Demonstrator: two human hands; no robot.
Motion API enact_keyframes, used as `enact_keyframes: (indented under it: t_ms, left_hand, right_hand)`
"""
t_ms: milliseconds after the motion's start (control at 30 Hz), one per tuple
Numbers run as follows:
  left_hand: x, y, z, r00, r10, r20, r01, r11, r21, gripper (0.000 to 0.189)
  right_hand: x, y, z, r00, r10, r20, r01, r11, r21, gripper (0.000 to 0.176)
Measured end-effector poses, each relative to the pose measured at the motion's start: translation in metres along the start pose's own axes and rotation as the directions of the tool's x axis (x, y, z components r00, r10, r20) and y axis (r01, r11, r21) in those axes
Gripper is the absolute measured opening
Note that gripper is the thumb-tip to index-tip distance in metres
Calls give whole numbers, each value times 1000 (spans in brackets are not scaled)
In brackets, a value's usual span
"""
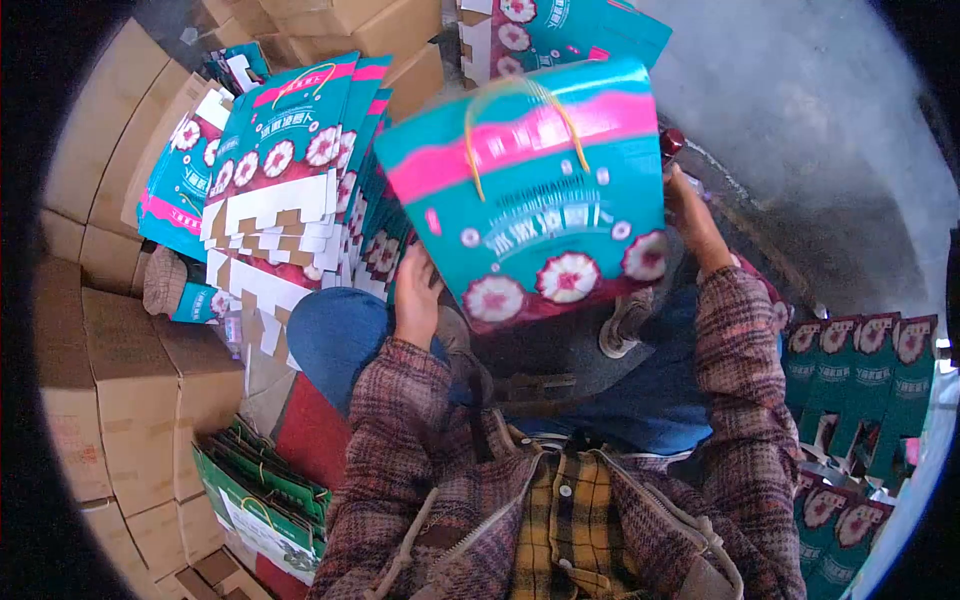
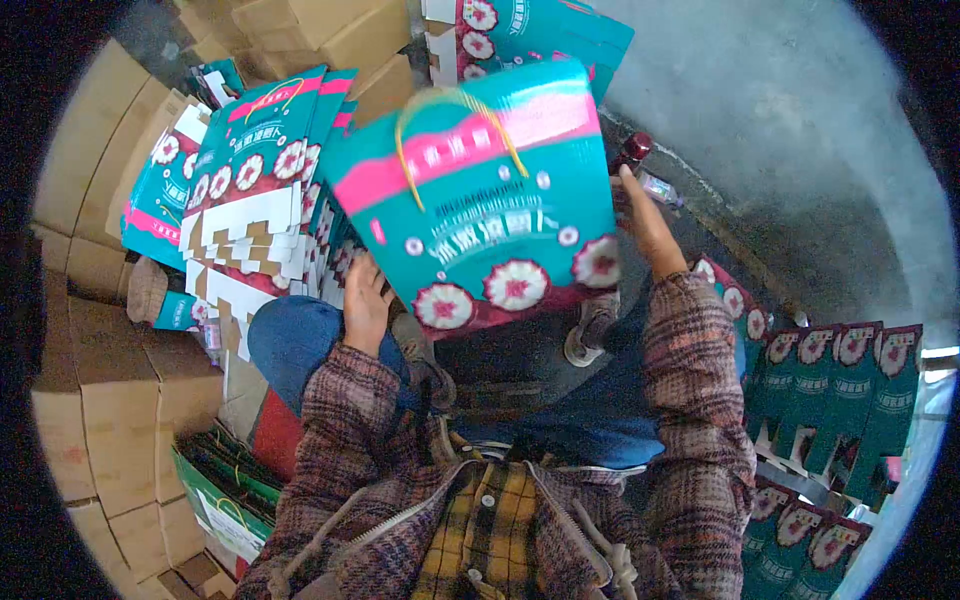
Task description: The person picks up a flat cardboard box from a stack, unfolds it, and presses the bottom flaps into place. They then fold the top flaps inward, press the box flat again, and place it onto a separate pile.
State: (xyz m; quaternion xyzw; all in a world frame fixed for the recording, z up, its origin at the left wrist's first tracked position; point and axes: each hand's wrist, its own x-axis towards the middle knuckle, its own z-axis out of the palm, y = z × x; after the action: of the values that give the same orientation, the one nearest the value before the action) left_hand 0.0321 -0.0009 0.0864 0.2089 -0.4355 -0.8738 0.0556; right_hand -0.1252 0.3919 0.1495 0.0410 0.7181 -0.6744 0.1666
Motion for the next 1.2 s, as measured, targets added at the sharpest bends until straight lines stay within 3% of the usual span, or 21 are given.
enact_keyframes:
  t_ms: [100,133,200,267,300,333,367,467,533,567,633,667,733,767,833,867,933,967,1033,1133,1200]
  left_hand:
    - [4,-17,-12,994,-112,-8,112,994,20,65]
    - [2,-20,-12,985,-170,-13,170,985,-28,67]
    - [-9,-26,-11,988,7,156,-14,999,47,66]
    - [-14,-22,-4,963,-177,202,187,982,-31,63]
    - [-19,-18,5,961,-238,143,243,970,-21,58]
    - [-6,-36,-16,959,-244,144,249,968,-21,58]
    - [19,-68,-54,981,-168,93,158,982,107,54]
    - [16,-66,-41,1000,-15,11,10,932,361,44]
    - [18,-65,-36,998,62,-17,-46,875,482,40]
    - [31,-76,-50,981,184,-53,-116,792,600,35]
    - [28,-70,-43,908,405,-105,-188,619,763,27]
    - [27,-67,-41,907,407,-110,-186,620,762,27]
    - [24,-57,-35,920,392,2,-232,539,809,30]
    - [21,-52,-28,955,297,7,-175,542,822,40]
    - [16,-49,-16,944,318,86,-240,487,840,43]
    - [14,-46,-12,927,336,168,-309,429,849,47]
    - [14,-38,-7,942,238,238,-321,421,848,52]
    - [12,-34,-3,955,166,244,-293,435,851,52]
    - [14,-32,-3,965,99,244,-262,448,855,52]
    - [18,-35,-4,959,98,265,-282,400,872,55]
    - [19,-37,-5,966,112,233,-258,379,889,57]
  right_hand:
    - [-16,8,17,986,99,-134,-88,993,82,59]
    - [-26,1,28,999,-48,0,48,998,-37,62]
    - [-30,2,32,974,-172,148,192,972,-136,65]
    - [-17,25,24,949,308,72,-301,949,-94,69]
    - [-3,45,12,961,213,174,-156,942,-296,67]
    - [-3,53,11,961,218,170,-161,941,-296,67]
    - [-5,59,12,956,260,137,-189,900,-392,67]
    - [-2,68,12,940,322,115,-236,855,-462,63]
    - [25,102,-7,933,234,273,-31,810,-586,58]
    - [30,109,-9,922,207,326,41,787,-615,57]
    - [31,99,2,922,302,243,-106,800,-591,51]
    - [29,93,5,920,303,248,-103,799,-593,51]
    - [29,91,8,956,228,184,2,625,-781,50]
    - [28,91,9,955,231,187,2,625,-780,50]
    - [29,99,-1,967,55,251,198,462,-865,55]
    - [29,103,-5,966,57,252,199,461,-865,55]
    - [36,124,-15,955,63,290,191,616,-764,60]
    - [39,125,-17,953,63,295,196,614,-765,60]
    - [44,124,-19,977,117,176,109,438,-892,61]
    - [47,128,-14,988,47,149,105,508,-855,60]
    - [30,84,-2,961,265,84,-55,477,-877,57]
